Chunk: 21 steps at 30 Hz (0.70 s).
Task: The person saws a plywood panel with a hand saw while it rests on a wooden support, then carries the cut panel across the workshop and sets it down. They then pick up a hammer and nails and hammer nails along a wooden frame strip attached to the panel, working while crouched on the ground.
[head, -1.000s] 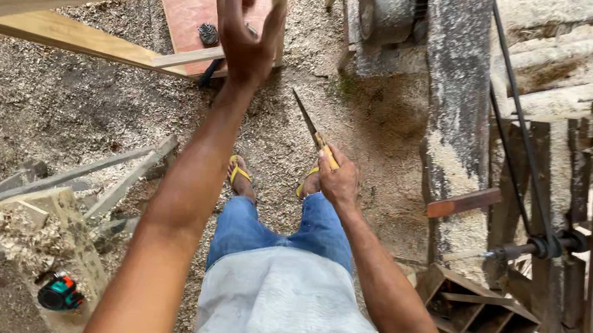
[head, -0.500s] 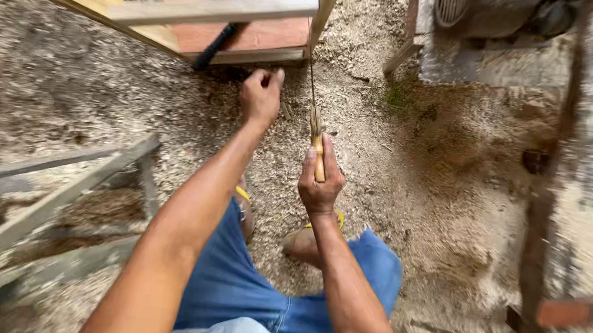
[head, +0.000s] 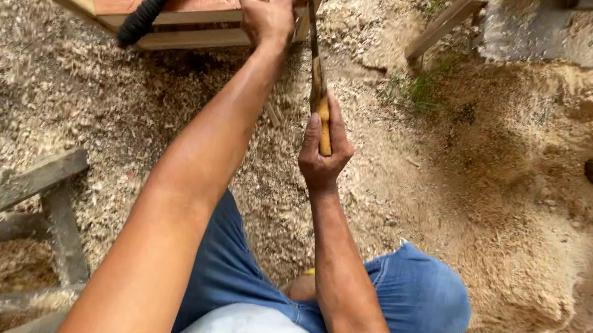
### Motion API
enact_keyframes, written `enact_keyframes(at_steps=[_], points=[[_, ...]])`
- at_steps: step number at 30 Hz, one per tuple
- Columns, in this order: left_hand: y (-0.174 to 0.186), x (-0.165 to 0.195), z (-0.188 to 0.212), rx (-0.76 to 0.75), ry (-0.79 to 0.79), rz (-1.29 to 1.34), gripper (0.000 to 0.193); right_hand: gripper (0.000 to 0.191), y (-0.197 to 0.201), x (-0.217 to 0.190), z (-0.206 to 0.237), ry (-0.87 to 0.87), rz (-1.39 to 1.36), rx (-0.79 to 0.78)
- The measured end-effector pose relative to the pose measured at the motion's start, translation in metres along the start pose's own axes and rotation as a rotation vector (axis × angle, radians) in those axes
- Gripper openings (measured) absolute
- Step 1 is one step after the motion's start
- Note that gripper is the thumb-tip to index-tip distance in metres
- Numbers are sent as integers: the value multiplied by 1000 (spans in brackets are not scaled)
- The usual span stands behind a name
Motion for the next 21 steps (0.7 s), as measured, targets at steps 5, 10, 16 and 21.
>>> enact_keyframes(at_steps=[5,10,16,21], points=[[-29,-16,-10,-128,128,64,19,43,7,25,19,-38,1,-20],[-47,-44,-20,-159,330,353,17,43,7,53,42,-13,30,-41],[-53,-54,-31,-165,155,99,34,44,0,64,56,84,73,-29],[-65,-68,-43,-102,130,53,23,43,2,64,59,117,64,-21]])
Point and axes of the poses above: each hand's wrist, its own z-axis away from the middle knuckle, its own y-axis out of the back of the hand, x = y × z, the point moved 6 cm from there along -z, towards the middle knuckle, and after that the axes turned 1 degree about -x, right-handed, at the moved point
